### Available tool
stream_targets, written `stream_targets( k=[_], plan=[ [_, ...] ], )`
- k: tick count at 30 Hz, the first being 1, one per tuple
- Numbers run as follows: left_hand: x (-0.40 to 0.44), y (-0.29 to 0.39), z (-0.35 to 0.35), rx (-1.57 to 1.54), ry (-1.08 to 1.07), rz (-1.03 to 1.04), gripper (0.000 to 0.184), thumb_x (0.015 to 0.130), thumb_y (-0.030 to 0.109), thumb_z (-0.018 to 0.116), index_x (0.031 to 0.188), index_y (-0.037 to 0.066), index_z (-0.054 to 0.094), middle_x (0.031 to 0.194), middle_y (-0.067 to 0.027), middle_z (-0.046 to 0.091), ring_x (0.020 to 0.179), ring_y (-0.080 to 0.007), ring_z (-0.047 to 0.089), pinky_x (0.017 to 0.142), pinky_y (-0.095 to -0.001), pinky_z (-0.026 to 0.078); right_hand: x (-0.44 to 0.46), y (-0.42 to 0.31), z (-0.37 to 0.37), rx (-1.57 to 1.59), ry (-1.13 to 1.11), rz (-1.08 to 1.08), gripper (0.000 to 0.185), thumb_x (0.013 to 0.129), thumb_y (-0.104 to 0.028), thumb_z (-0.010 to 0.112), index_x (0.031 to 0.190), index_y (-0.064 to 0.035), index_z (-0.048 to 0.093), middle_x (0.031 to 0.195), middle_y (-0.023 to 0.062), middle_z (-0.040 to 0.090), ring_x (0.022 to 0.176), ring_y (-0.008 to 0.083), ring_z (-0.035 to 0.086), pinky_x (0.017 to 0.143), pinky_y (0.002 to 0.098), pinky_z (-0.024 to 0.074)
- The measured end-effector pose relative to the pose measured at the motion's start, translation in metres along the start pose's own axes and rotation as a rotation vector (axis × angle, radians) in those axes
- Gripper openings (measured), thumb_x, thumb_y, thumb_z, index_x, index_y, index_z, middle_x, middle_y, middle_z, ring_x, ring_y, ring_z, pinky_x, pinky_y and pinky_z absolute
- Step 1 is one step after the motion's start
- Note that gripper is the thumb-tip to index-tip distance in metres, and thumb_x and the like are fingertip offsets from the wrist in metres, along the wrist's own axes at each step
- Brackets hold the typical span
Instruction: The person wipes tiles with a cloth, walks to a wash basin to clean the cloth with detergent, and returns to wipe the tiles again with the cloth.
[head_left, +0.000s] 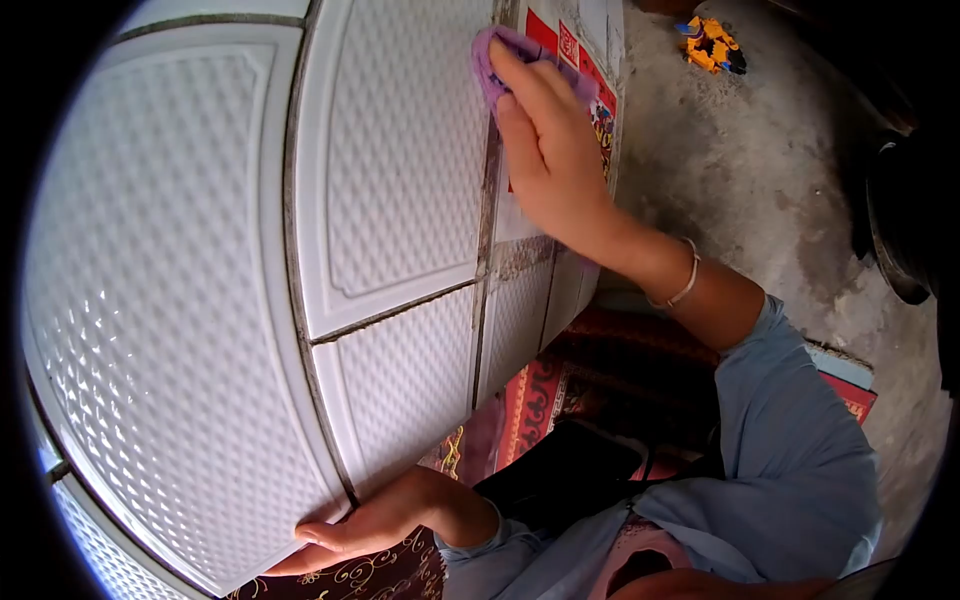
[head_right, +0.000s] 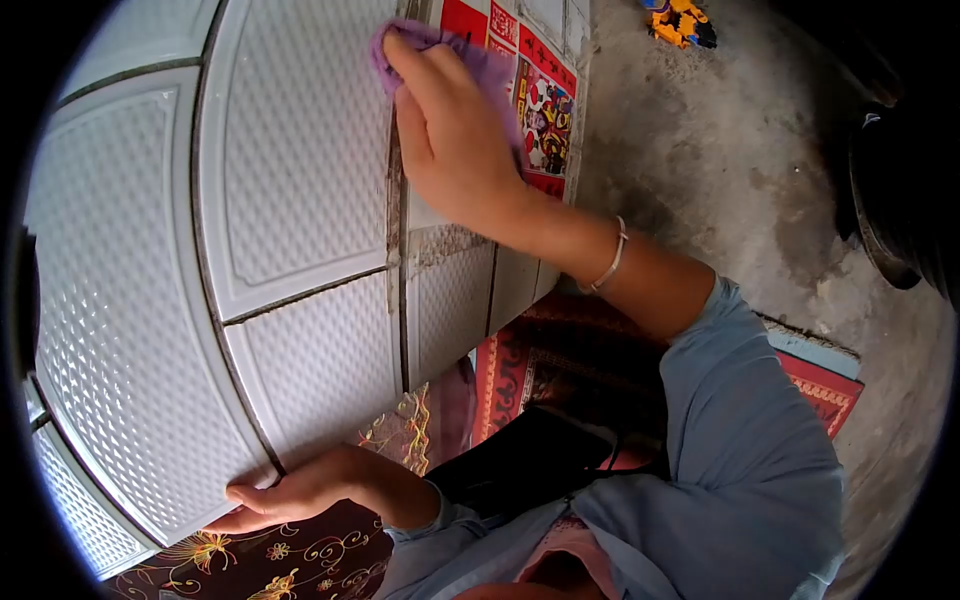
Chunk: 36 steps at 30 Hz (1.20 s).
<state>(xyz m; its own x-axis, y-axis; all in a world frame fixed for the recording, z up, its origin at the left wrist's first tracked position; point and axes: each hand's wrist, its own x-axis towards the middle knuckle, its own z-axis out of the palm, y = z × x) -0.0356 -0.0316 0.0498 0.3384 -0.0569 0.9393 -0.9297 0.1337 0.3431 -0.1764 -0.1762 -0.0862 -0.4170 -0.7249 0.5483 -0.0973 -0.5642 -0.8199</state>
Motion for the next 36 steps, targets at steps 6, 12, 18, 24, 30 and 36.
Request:
stream_targets(
  k=[6,12,18,24,30,36],
  plan=[
    [0.001,0.004,0.004,-0.091,0.064,-0.028,0.068,0.085,0.029,0.051,0.144,0.003,0.029,0.141,-0.0173,0.034,0.122,-0.0284,0.044,0.099,-0.0408,0.039,-0.061,-0.046,-0.003,0.068,-0.086,0.029,0.040,0.088,-0.001,0.048,0.129,0.0016,0.045,0.096,0.0177,0.051,0.085,0.0355,0.053,0.074,0.0400,0.0452],
    [0.003,-0.002,-0.003,-0.106,0.079,-0.017,0.069,0.085,0.028,0.051,0.145,0.003,0.028,0.142,-0.0168,0.035,0.120,-0.0281,0.045,0.099,-0.0405,0.040,-0.044,-0.037,-0.002,0.148,-0.065,-0.024,0.041,0.088,-0.001,0.048,0.129,0.0012,0.046,0.096,0.0178,0.051,0.082,0.0357,0.054,0.074,0.0402,0.0457],
    [0.001,0.004,0.005,-0.097,0.097,-0.029,0.069,0.085,0.029,0.052,0.145,0.004,0.029,0.141,-0.0174,0.036,0.120,-0.0290,0.046,0.099,-0.0410,0.041,0.010,-0.004,0.000,0.045,0.045,0.077,0.039,0.088,-0.003,0.047,0.126,-0.0002,0.047,0.095,0.0194,0.053,0.080,0.0363,0.056,0.068,0.0406,0.0461],
    [0.005,-0.008,0.001,-0.101,0.060,0.028,0.068,0.085,0.029,0.052,0.145,0.005,0.030,0.140,-0.0180,0.037,0.119,-0.0293,0.047,0.098,-0.0416,0.042,-0.037,-0.027,0.000,0.039,-0.077,-0.017,0.041,0.087,-0.004,0.050,0.128,-0.0009,0.046,0.097,0.0151,0.050,0.082,0.0333,0.056,0.066,0.0392,0.0470],
    [0.002,0.001,0.001,-0.015,0.014,0.054,0.069,0.089,0.035,0.046,0.144,-0.001,0.026,0.145,-0.0216,0.026,0.127,-0.0322,0.040,0.102,-0.0446,0.036,0.014,0.005,0.003,-0.010,0.046,-0.037,0.038,0.087,-0.006,0.048,0.125,-0.0011,0.049,0.101,0.0179,0.054,0.085,0.0354,0.057,0.069,0.0411,0.0483],
    [0.002,0.000,0.004,-0.034,0.076,0.032,0.069,0.085,0.029,0.052,0.145,0.005,0.029,0.140,-0.0173,0.037,0.119,-0.0292,0.047,0.098,-0.0420,0.042,0.048,0.049,-0.002,-0.112,0.184,0.058,0.033,0.088,-0.008,0.046,0.120,-0.0011,0.054,0.099,0.0192,0.057,0.088,0.0383,0.057,0.074,0.0437,0.0471]
  ],
)
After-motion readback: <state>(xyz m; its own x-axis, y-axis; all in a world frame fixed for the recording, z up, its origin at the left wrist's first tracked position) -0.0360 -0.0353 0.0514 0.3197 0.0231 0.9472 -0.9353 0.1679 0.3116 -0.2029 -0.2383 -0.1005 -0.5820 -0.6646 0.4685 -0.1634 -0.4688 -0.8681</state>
